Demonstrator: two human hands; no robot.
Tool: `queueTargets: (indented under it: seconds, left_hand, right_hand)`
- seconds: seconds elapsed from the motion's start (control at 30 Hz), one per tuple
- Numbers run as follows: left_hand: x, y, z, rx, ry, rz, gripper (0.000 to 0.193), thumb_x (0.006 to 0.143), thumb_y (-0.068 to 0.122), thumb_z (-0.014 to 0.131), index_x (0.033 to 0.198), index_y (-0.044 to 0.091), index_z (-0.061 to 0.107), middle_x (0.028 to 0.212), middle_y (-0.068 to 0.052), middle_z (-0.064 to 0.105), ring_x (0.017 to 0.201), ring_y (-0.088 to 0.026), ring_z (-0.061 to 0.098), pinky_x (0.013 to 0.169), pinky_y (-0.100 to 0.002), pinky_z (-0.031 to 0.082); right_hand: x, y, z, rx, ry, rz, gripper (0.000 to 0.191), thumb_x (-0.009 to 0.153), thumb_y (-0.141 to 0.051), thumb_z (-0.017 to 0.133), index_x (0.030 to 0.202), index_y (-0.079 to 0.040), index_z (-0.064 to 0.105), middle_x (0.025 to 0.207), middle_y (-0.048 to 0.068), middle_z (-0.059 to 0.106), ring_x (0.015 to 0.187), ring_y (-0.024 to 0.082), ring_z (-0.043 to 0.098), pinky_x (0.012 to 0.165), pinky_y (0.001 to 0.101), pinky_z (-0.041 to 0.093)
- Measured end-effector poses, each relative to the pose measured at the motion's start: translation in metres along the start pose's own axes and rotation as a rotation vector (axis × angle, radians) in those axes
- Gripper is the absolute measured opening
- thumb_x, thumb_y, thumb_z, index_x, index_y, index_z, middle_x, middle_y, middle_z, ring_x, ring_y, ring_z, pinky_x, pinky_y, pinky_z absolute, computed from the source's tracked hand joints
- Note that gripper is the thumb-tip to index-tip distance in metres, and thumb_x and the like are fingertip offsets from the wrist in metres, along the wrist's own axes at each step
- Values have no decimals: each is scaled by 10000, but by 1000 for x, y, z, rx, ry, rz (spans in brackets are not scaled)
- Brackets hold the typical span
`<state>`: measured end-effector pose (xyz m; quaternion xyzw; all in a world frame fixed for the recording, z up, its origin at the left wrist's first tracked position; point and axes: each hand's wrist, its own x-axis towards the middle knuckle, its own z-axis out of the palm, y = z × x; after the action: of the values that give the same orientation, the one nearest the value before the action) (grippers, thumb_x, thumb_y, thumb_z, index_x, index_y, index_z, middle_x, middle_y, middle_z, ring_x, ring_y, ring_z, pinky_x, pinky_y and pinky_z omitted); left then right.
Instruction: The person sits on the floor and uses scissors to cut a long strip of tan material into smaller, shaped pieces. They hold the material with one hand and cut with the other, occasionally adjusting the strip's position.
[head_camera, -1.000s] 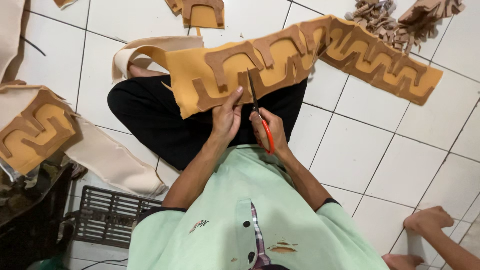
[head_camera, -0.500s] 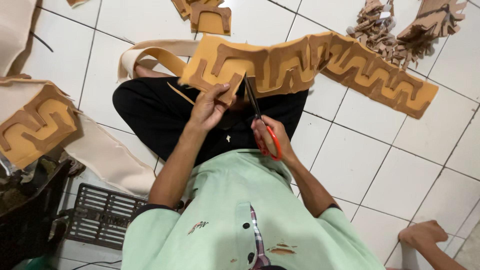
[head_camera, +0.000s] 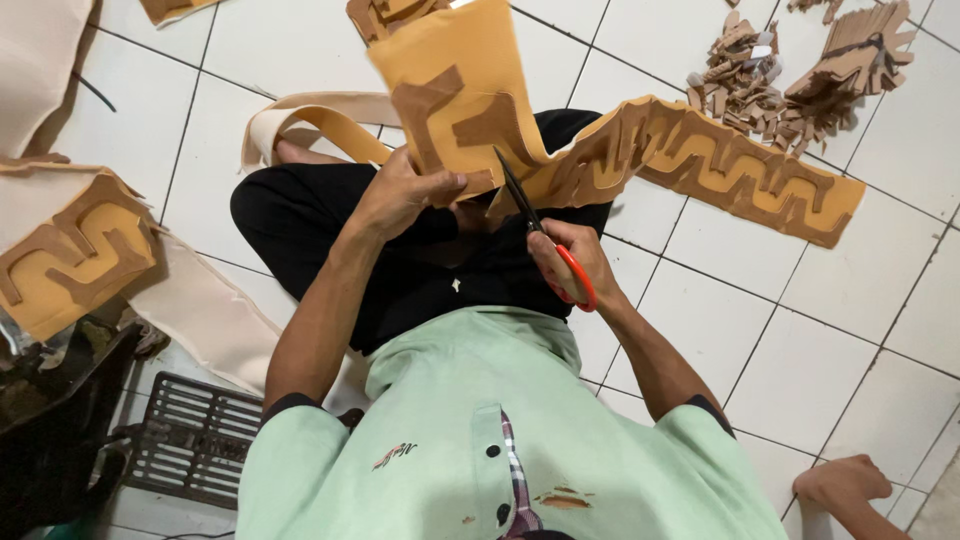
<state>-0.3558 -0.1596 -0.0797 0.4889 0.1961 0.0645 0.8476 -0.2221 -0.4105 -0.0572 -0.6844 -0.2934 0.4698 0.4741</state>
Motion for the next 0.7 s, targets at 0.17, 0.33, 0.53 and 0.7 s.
queueTargets:
  seconds: [0.17,0.33,0.53,0.7]
  left_hand:
    - [-2,26,-2,337,-136,6,258,897,122,755,1095,-16,664,887,-42,711,709,-109,642,637,-240,519]
    - [4,42,-3,467,-274,17,268,880,135,755,1092,-9,676,853,-27,708,714,-100,638,643,-235,541]
    - [-3,38,-12,371,-214,132,403,950,145,786,1269,-31,612,1089,-50,690,949,-94,667,822,-237,580]
    - [-11,23,-8,156,-9,186,478,974,127,766,1380,-38,574,1166,-85,688,979,-137,662,830,-283,586]
  right_hand:
    - [7,-11,-25,-3,-230,-86,422,1031,-450,504,990,-42,604,629,-59,499,517,47,478,463,226,412]
    - [22,-18,-56,-353,-302,-88,470,981,-496,548,888,-52,669,561,-35,466,492,84,441,436,267,362]
    - [25,-11,-53,-601,-231,-34,539,993,-482,619,778,11,659,530,9,478,471,123,468,456,296,392]
    - [26,-6,-15,-34,-293,-179,480,1036,-469,501,1132,-14,617,654,-37,498,544,68,504,489,246,429]
